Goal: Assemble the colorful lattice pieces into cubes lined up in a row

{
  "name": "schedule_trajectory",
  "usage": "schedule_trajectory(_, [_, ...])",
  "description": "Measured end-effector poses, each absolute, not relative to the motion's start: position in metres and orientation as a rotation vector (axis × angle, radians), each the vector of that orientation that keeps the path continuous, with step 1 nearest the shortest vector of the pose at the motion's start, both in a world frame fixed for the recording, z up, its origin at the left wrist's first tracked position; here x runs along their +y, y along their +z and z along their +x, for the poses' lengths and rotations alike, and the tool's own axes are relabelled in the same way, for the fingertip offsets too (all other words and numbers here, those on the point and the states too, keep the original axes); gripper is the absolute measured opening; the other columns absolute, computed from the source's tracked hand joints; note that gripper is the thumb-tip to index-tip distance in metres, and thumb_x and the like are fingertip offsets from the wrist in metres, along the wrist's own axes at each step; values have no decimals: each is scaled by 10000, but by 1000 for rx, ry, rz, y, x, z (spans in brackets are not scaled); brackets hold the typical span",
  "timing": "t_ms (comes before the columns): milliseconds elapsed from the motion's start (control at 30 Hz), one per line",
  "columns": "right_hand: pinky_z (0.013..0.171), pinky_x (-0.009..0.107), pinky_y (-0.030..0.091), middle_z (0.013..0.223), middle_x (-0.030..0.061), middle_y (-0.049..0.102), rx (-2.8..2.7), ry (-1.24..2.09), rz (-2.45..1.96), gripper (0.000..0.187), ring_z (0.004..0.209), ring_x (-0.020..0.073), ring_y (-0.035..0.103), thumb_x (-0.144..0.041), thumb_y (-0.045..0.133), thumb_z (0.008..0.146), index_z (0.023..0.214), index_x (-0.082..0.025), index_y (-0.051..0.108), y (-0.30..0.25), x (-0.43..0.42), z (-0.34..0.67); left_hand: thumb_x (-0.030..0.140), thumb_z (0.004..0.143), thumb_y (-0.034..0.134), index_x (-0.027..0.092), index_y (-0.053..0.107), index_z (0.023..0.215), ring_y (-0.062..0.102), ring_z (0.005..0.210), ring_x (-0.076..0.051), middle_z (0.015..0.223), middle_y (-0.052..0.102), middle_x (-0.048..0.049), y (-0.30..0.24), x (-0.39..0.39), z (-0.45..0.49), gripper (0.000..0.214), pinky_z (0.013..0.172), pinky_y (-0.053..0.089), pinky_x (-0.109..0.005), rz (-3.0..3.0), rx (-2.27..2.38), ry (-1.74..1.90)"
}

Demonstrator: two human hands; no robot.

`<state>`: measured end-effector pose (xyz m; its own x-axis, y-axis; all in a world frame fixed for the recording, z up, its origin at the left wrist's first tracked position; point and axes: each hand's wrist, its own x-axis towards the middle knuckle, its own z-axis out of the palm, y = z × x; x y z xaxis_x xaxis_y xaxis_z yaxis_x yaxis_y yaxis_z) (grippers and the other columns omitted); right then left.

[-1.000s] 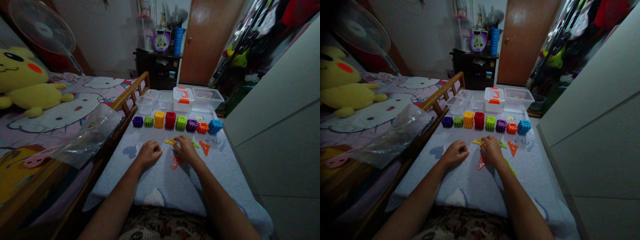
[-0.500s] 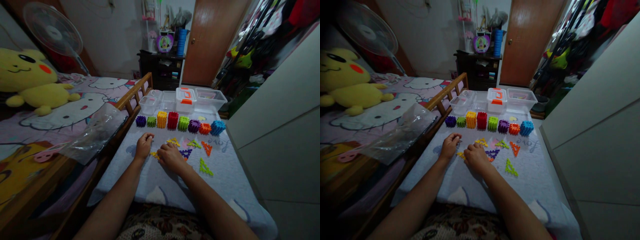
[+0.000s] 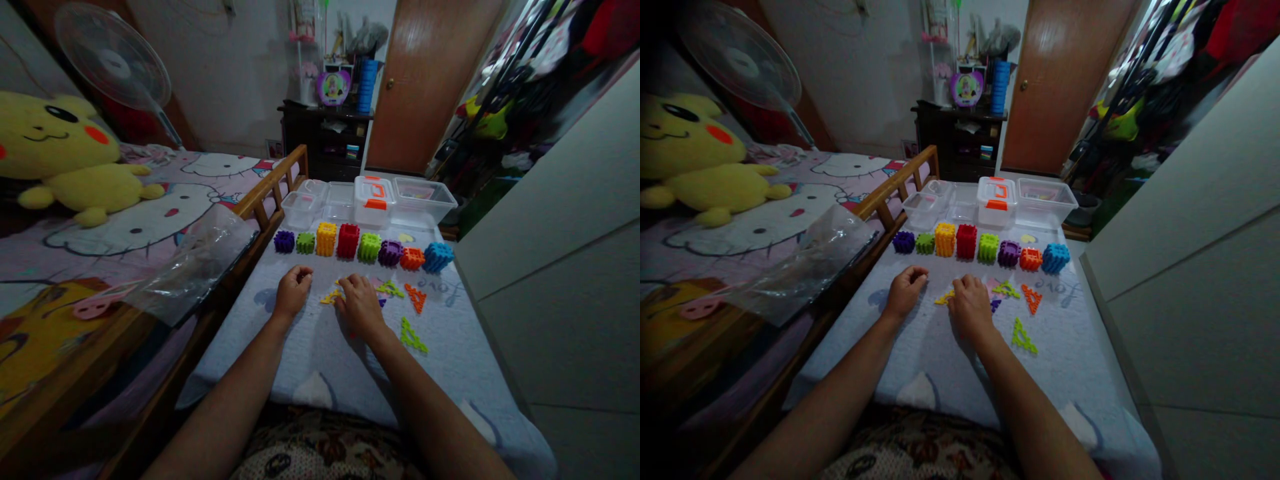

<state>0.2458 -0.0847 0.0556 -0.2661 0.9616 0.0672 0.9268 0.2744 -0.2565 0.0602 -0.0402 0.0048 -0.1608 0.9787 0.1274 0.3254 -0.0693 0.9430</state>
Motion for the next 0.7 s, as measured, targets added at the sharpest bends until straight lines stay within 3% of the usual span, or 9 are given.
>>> schedule_trajectory(700, [899, 369, 389, 1108, 142, 603, -2505, 276, -1684, 189, 1039, 275, 505, -215, 582, 858, 1022, -162, 659, 51, -84, 243, 303, 760, 589, 183, 665, 853, 589, 683, -154, 763, 653, -1, 6, -41, 60, 170, 678, 476, -273, 1472, 1541, 1231])
